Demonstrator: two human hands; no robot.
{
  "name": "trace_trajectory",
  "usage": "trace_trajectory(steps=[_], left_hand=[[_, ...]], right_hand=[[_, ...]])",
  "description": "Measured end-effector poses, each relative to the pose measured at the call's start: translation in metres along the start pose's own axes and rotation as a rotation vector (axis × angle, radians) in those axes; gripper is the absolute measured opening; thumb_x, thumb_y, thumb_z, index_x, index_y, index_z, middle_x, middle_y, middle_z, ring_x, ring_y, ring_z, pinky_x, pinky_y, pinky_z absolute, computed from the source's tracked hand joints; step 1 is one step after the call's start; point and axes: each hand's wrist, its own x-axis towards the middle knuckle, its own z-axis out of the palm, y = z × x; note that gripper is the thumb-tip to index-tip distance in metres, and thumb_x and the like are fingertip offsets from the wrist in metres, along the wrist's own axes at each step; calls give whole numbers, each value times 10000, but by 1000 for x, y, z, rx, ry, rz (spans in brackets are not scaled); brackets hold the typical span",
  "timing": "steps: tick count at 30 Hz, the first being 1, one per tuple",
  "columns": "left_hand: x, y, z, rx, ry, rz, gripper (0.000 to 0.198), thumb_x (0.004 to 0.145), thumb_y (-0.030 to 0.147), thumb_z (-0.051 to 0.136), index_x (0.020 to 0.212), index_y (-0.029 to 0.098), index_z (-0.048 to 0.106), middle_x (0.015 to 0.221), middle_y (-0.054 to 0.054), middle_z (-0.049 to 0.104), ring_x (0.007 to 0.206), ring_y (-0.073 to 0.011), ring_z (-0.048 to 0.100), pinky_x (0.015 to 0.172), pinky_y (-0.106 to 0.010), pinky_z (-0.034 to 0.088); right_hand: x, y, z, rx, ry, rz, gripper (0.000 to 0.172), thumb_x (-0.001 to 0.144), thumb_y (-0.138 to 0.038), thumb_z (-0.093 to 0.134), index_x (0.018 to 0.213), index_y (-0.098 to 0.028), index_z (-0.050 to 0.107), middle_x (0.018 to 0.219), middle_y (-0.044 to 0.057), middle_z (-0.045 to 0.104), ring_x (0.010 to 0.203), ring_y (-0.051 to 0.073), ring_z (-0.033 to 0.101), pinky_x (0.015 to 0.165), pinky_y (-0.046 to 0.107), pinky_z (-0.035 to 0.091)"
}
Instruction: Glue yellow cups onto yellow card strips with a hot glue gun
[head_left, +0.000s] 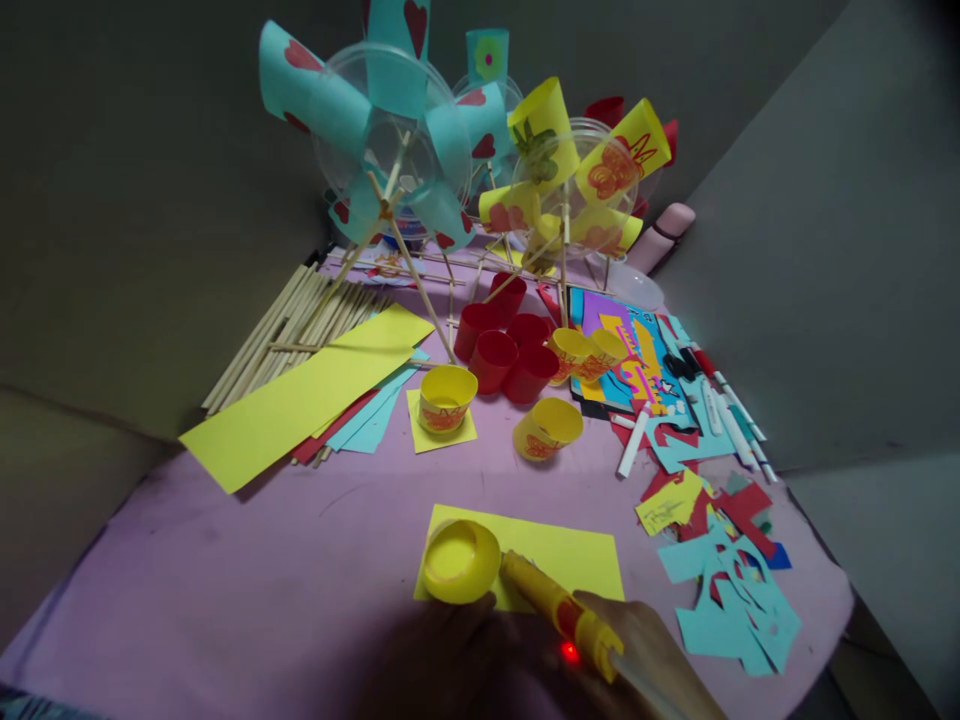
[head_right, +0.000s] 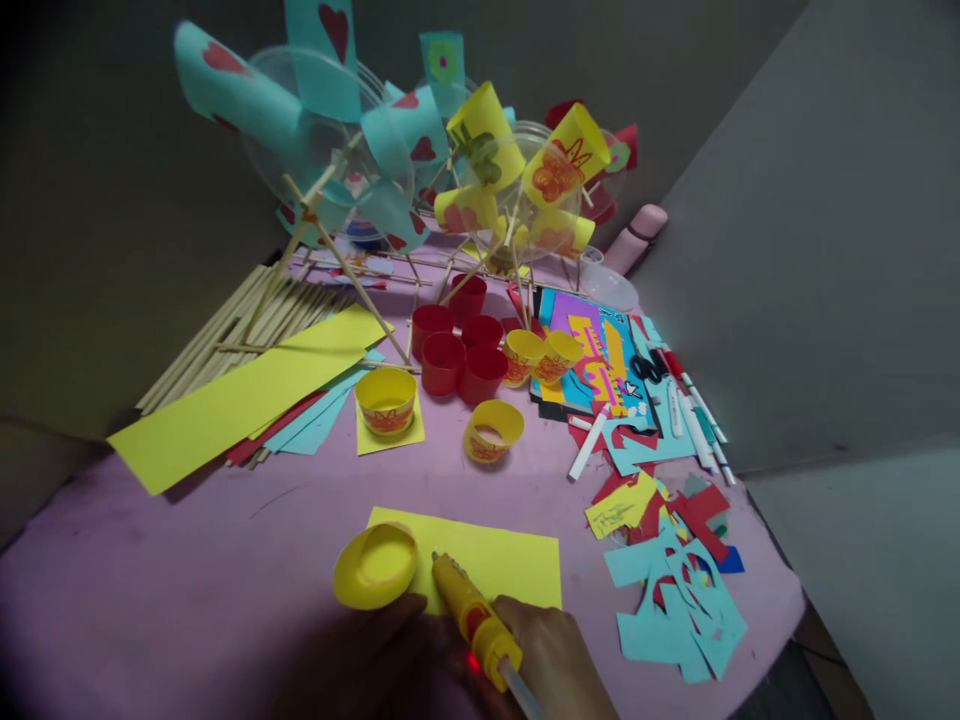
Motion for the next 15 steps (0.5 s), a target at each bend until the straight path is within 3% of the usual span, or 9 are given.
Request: trace_trajectory(steps=[2, 9, 15], left_hand=[[0, 0, -1, 1, -33, 1, 423, 1009, 274, 173, 897, 202, 575, 849, -36, 673, 741, -159, 630, 664, -279, 493], [-6, 0, 6, 19, 41, -6, 420, 1005, 278, 174, 887, 203, 569, 861, -46, 669, 733, -166, 628, 632, -292, 489], [0, 0, 1, 36, 53, 38, 420, 1003, 248, 183, 862, 199, 576, 860, -49, 669, 787, -161, 625, 702, -275, 494]], right_hand=[[-1, 1, 0, -23, -4, -10, 283, 771, -451, 535, 615, -216, 539, 593, 32, 676, 499, 160, 609, 466, 238, 346], [-4, 3, -1, -54, -54, -5, 317, 758, -485, 558, 664, -189, 618, 629, 58, 702, 535, 179, 636, 480, 240, 366], [-7, 2, -5, -93, -102, -10, 316, 752, -480, 565, 690, -182, 652, 648, 65, 720, 544, 180, 646, 487, 230, 381]])
